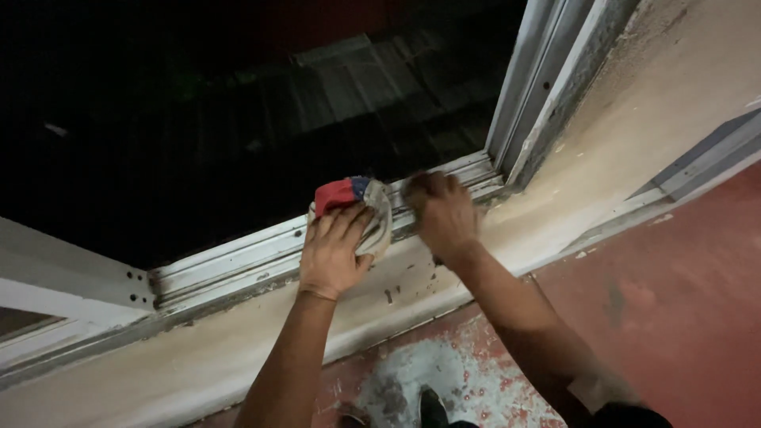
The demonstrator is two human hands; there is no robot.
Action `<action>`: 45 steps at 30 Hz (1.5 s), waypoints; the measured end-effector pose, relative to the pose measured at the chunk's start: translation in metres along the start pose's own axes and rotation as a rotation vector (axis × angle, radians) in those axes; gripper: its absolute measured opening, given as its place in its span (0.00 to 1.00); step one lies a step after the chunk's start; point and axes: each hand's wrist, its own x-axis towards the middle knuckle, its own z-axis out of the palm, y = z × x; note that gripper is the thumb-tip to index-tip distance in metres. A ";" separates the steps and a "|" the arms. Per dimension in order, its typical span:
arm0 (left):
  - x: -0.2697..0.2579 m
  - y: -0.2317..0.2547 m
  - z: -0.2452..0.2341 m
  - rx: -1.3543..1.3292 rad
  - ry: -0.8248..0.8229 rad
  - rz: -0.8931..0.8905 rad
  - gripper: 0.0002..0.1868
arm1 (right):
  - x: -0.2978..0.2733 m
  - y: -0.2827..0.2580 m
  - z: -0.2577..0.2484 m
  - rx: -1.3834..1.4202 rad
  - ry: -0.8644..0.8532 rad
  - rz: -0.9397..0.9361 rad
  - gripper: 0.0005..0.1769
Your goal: Cleaning a window frame and adjacent wall with a cloth.
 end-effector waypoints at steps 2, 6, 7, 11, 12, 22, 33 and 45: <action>-0.002 0.002 -0.001 -0.022 -0.002 -0.003 0.40 | 0.003 0.005 -0.008 0.047 0.006 -0.035 0.16; 0.000 -0.001 -0.001 -0.070 -0.006 -0.023 0.38 | -0.001 0.040 -0.030 -0.039 -0.028 -0.029 0.29; -0.002 -0.001 -0.002 -0.071 -0.005 -0.017 0.38 | 0.000 0.040 -0.030 -0.040 -0.024 -0.024 0.29; 0.002 0.001 -0.005 -0.062 0.007 -0.003 0.38 | 0.003 0.036 0.003 -0.131 0.022 0.014 0.20; 0.005 0.001 -0.006 -0.053 0.013 -0.006 0.38 | 0.000 0.033 0.021 -0.091 0.012 0.013 0.13; 0.008 0.041 0.050 0.138 0.047 -0.232 0.34 | 0.015 0.031 0.049 0.320 0.306 -0.076 0.12; 0.008 0.026 0.042 0.148 0.044 -0.287 0.31 | 0.020 0.014 0.023 0.167 0.339 -0.022 0.15; 0.043 0.057 0.051 0.254 -0.277 -0.467 0.29 | 0.020 0.017 0.021 0.306 0.400 -0.094 0.13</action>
